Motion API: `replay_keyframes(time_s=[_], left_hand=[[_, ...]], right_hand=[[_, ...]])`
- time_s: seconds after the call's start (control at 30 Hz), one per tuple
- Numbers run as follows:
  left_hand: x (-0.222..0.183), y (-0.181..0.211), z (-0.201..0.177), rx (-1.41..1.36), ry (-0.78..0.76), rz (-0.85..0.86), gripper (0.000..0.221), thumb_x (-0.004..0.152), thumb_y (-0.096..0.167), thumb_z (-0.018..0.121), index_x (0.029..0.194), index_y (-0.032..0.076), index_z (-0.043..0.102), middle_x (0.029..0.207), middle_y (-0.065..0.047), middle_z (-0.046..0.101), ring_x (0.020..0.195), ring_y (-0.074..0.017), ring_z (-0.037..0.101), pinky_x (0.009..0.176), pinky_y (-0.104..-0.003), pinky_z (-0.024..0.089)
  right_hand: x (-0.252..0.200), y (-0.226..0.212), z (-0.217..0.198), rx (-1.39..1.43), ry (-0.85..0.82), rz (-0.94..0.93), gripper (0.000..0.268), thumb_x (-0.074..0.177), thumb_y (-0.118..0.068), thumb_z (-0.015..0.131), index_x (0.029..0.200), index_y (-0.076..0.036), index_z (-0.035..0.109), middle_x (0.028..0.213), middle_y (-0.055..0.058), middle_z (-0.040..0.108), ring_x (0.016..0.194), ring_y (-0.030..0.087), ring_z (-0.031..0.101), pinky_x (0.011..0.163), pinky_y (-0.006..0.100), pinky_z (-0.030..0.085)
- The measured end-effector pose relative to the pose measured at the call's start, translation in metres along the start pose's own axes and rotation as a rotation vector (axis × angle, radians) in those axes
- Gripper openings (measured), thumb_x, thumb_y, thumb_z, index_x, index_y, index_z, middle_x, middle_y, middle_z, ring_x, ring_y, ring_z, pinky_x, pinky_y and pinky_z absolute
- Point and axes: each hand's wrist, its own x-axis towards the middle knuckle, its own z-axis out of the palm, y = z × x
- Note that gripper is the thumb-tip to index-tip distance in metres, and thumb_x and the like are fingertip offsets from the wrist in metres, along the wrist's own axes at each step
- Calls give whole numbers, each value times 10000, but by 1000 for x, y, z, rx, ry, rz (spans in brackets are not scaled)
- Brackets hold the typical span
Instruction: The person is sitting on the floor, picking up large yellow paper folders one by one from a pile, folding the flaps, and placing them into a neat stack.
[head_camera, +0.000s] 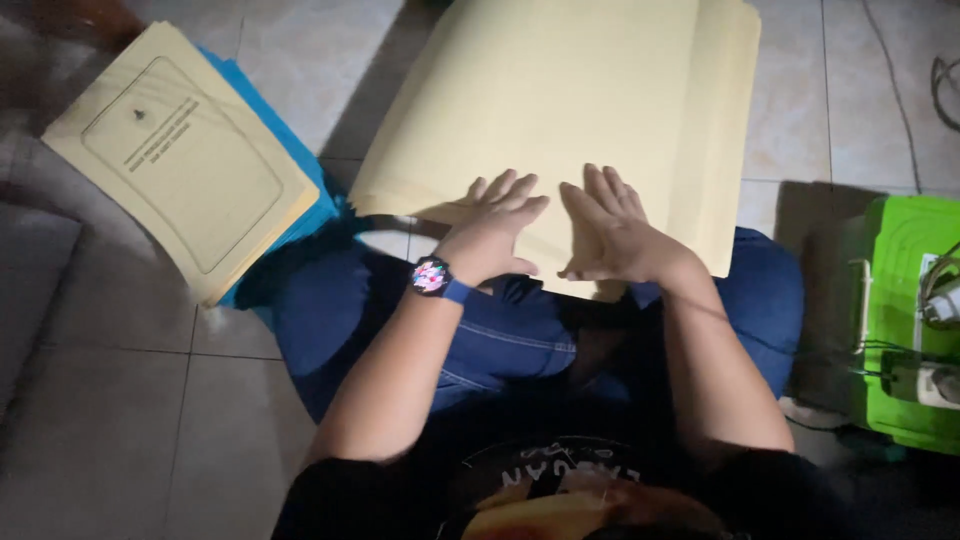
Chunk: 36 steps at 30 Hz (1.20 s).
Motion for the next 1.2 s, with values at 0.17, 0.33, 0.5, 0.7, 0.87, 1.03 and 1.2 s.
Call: replay_keyframes(time_s=[0.17,0.33,0.5,0.7,0.87,1.03,1.2], left_hand=[[-2,-2,-18,-47,-167,-117,1029,726,454,852,1585,175,360,1708,-117,182,1569,-358,125,1261,-578,93],[8,16,-20,-39,-240,-165,1096,756,326,812,1648,173,194,1724,-162,-5,1574,-377,-71,1241,-588,-85],[11,11,-16,17,-217,-166,1121,758,305,851,1653,191,185,1723,-155,24,1577,-354,-42,1253,-574,-54],[5,-12,-6,-60,-116,-110,1109,731,426,891,1613,141,281,1721,-120,91,1579,-311,40,1266,-562,10],[6,-14,-16,-279,0,-63,538,911,598,681,1136,109,678,1634,-139,348,1544,-307,217,1258,-581,70],[37,-12,23,-269,498,-73,234,963,231,689,818,51,651,1533,-124,491,1449,-394,409,1173,-658,276],[49,-19,47,-213,808,-109,345,919,369,711,663,192,562,1036,95,709,989,-269,680,903,-364,544]], right_hand=[[-3,-10,-12,51,-26,-2,1265,654,-447,948,1653,-303,187,1719,216,1,1574,397,-114,1249,510,-110],[6,3,-5,10,-53,-33,1240,694,-487,893,1657,-246,150,1730,177,-58,1578,374,-154,1252,498,-133],[4,-2,-6,-11,-36,7,1282,690,-592,859,1668,-277,94,1728,160,-72,1571,362,-170,1238,493,-170],[-30,-15,-48,274,4,-113,737,749,-167,747,1458,-64,572,1664,280,260,1497,587,181,1246,616,183],[-15,15,-16,451,369,-127,314,932,-193,664,1154,17,736,1196,240,724,1188,402,668,1084,512,465],[1,11,-5,196,539,-76,595,839,-122,769,1400,-121,572,1347,173,582,1228,407,605,941,508,564],[5,7,0,-128,586,-115,981,650,-435,910,1525,-163,559,1665,262,269,1423,504,431,1100,580,476]])
